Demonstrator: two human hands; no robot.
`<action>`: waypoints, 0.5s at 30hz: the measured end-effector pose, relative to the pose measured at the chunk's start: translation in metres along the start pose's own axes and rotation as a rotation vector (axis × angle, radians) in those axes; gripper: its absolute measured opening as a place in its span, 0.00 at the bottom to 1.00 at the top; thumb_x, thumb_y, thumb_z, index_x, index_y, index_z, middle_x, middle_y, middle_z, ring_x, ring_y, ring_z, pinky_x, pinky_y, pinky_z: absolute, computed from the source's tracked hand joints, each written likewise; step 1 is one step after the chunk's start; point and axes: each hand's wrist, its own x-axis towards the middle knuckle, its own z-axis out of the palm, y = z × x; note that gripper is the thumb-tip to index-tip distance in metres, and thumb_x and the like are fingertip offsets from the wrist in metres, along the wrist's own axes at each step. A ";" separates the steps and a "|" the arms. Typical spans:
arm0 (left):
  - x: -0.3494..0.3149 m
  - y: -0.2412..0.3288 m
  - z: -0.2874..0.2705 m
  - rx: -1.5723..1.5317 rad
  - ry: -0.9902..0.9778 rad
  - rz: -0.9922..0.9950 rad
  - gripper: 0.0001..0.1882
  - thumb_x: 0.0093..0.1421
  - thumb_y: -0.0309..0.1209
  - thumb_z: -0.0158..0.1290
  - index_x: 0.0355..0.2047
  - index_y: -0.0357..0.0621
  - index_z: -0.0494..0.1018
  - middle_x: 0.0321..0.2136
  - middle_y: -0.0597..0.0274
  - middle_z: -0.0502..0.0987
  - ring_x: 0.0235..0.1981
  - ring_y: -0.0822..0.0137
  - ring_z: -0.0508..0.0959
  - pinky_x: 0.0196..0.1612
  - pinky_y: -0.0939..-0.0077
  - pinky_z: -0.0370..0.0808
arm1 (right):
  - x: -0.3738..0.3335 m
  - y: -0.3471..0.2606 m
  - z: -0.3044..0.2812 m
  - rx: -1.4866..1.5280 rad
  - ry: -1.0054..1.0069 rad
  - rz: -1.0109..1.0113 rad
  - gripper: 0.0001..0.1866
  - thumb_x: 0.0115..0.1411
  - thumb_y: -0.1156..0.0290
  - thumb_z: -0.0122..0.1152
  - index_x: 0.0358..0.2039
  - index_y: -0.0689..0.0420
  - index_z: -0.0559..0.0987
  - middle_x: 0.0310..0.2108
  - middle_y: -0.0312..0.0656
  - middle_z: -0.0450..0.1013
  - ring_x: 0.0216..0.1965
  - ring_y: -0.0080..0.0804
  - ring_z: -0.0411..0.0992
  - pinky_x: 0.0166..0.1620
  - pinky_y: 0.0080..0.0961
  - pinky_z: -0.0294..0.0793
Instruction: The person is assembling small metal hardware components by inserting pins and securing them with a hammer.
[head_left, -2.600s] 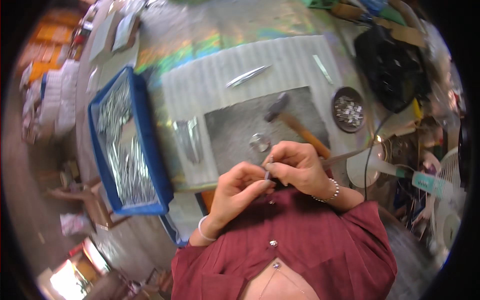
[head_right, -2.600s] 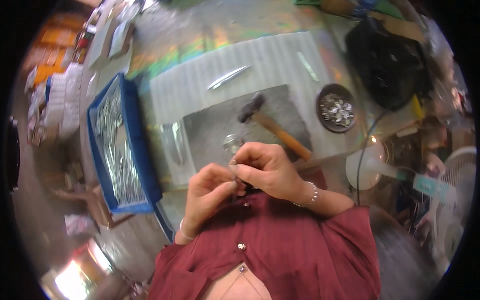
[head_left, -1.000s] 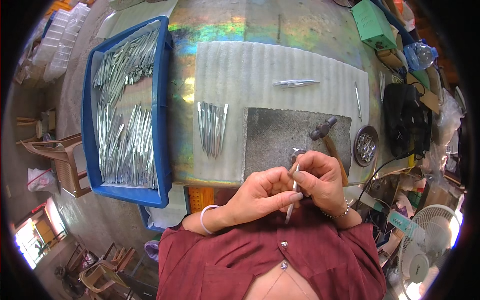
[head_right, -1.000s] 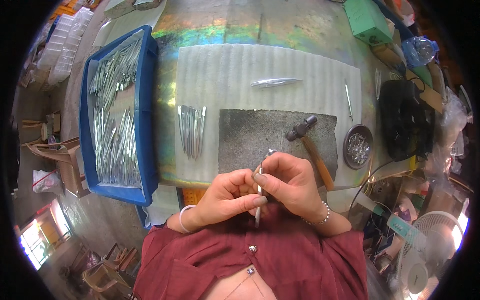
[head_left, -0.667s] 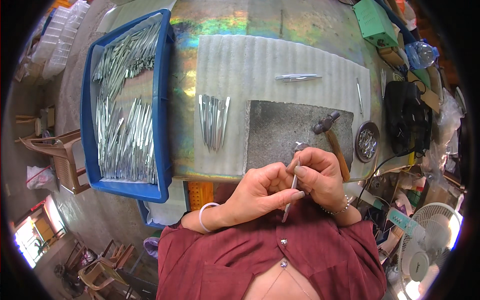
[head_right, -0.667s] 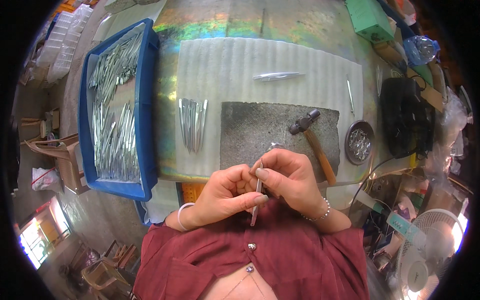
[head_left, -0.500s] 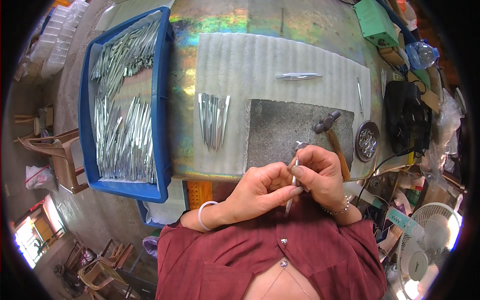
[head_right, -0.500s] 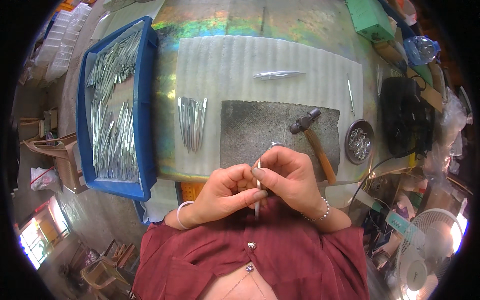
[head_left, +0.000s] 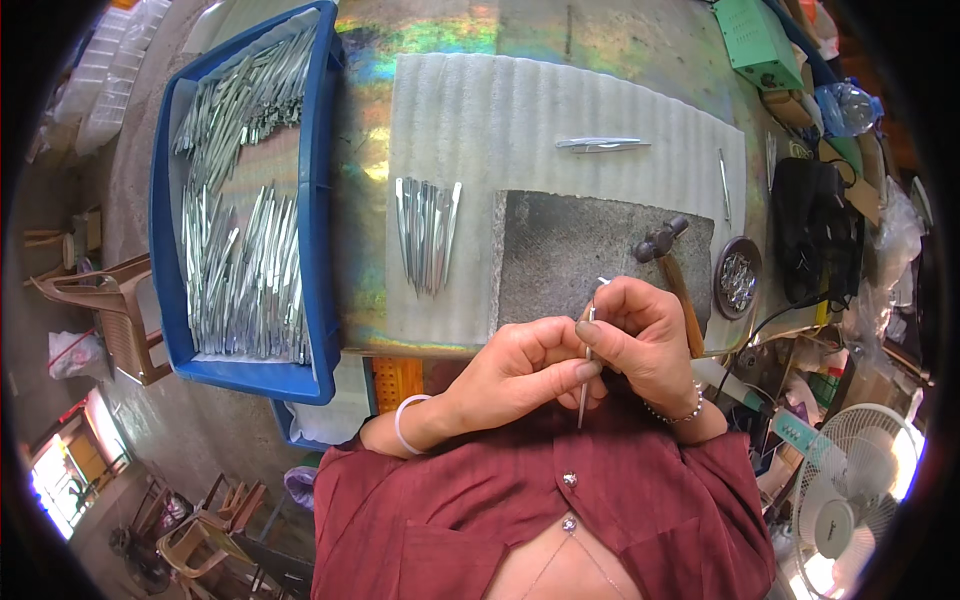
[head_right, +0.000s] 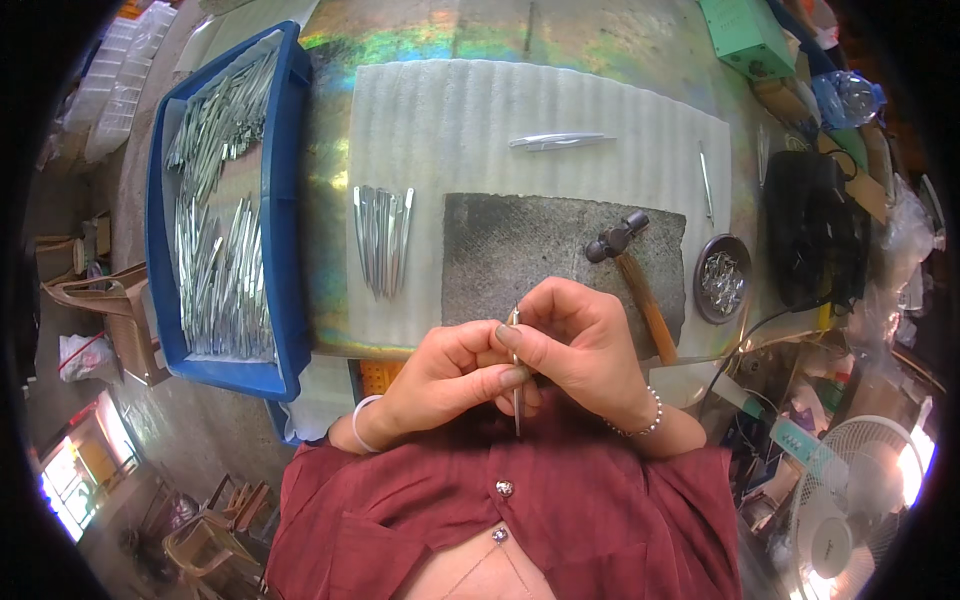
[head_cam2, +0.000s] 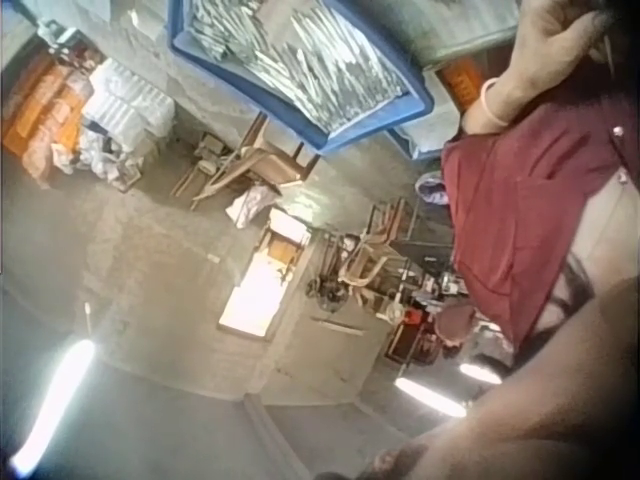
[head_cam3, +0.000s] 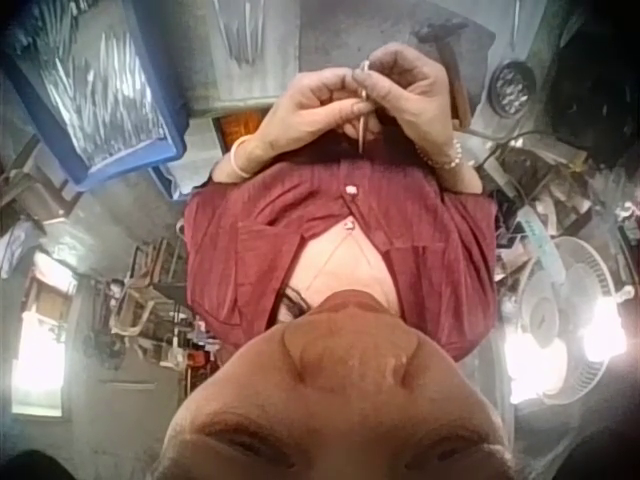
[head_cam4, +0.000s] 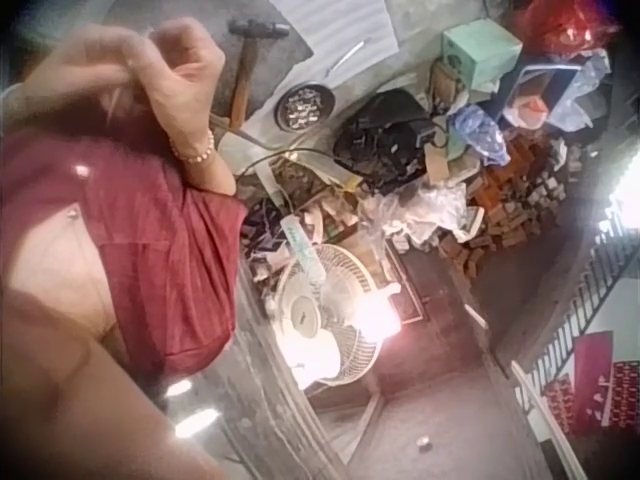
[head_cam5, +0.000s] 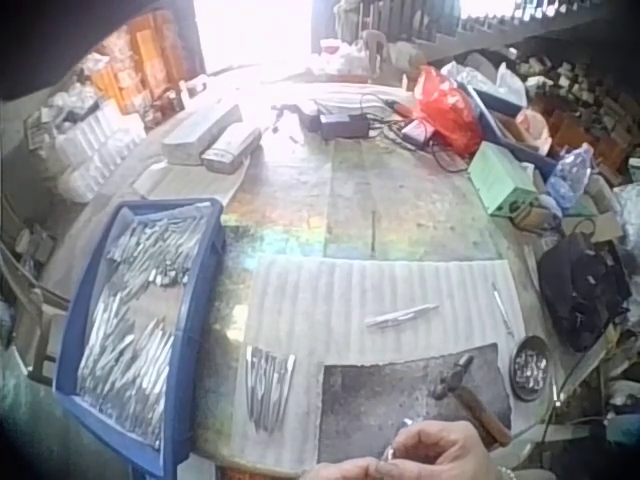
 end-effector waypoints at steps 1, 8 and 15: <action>0.000 0.000 0.000 -0.005 -0.001 -0.013 0.08 0.65 0.28 0.46 0.41 0.37 0.67 0.31 0.61 0.76 0.33 0.73 0.77 0.35 0.81 0.74 | 0.000 -0.001 0.000 0.010 -0.004 0.011 0.07 0.57 0.75 0.62 0.29 0.59 0.71 0.24 0.32 0.72 0.22 0.10 0.65 0.21 0.08 0.60; 0.000 -0.001 0.001 -0.005 -0.005 0.003 0.08 0.65 0.29 0.47 0.41 0.37 0.67 0.31 0.61 0.76 0.33 0.73 0.77 0.35 0.81 0.74 | -0.001 0.000 0.000 -0.013 0.009 -0.004 0.06 0.57 0.76 0.61 0.28 0.59 0.71 0.23 0.31 0.71 0.21 0.10 0.65 0.21 0.08 0.59; -0.003 -0.008 0.002 0.021 0.057 0.074 0.06 0.62 0.26 0.50 0.37 0.37 0.67 0.29 0.64 0.75 0.31 0.77 0.76 0.31 0.84 0.73 | -0.002 0.003 0.000 0.063 -0.051 -0.028 0.04 0.59 0.77 0.58 0.31 0.62 0.73 0.26 0.33 0.72 0.28 0.14 0.69 0.29 0.13 0.69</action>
